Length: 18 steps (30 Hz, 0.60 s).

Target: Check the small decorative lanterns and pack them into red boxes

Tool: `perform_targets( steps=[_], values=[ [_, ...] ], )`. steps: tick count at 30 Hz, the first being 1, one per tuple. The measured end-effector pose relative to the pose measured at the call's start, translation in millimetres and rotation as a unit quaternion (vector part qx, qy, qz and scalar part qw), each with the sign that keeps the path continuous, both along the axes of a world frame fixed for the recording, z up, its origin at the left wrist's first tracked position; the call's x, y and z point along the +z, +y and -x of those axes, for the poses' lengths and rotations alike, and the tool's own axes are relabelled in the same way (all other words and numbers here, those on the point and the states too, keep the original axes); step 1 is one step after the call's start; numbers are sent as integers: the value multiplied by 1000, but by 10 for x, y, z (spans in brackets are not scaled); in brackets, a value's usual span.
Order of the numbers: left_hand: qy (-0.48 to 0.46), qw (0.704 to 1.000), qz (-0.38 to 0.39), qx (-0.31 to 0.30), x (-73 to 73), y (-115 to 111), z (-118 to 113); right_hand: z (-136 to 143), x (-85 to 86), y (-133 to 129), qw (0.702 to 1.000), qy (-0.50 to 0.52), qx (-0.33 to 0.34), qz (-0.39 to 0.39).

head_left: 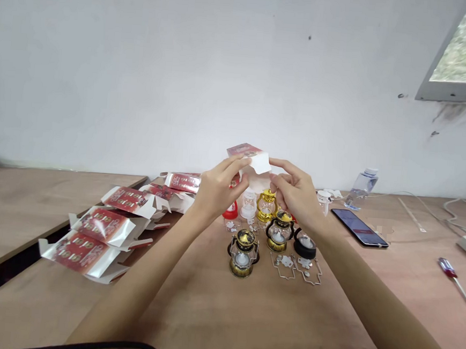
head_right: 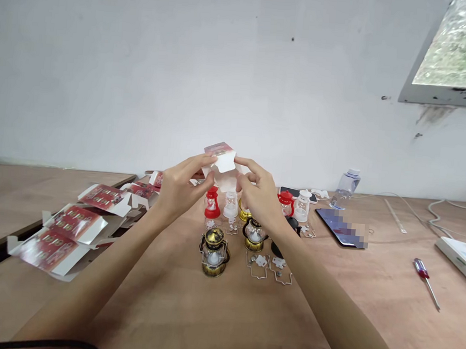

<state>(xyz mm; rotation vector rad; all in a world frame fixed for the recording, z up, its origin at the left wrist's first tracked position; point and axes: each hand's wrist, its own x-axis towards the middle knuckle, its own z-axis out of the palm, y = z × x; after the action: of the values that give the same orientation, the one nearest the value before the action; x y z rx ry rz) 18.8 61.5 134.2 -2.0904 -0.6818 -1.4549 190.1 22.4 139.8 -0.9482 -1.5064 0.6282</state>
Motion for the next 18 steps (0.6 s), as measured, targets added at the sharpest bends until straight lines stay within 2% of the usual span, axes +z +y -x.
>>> perform_targets(
  steps=[3, 6, 8, 14, 18],
  values=[
    [4, 1000, -1, -10, -3, -2, -7, 4, -26, 1, 987, -108, -96, -72],
    [19, 999, -20, -19, -22, -18, -41, 26, -52, 13, 947, -156, -226, -164],
    [24, 999, -41, -24, -36, -36, -74, 32, -69, 32, 920, -160, -282, -220],
    [47, 995, -87, -2, -20, -96, -125, 21, -75, 23, 906, -186, -279, -260],
    [22, 997, -65, -27, 21, -112, -97, -34, -20, -18, 901, -168, -263, -301]
  ],
)
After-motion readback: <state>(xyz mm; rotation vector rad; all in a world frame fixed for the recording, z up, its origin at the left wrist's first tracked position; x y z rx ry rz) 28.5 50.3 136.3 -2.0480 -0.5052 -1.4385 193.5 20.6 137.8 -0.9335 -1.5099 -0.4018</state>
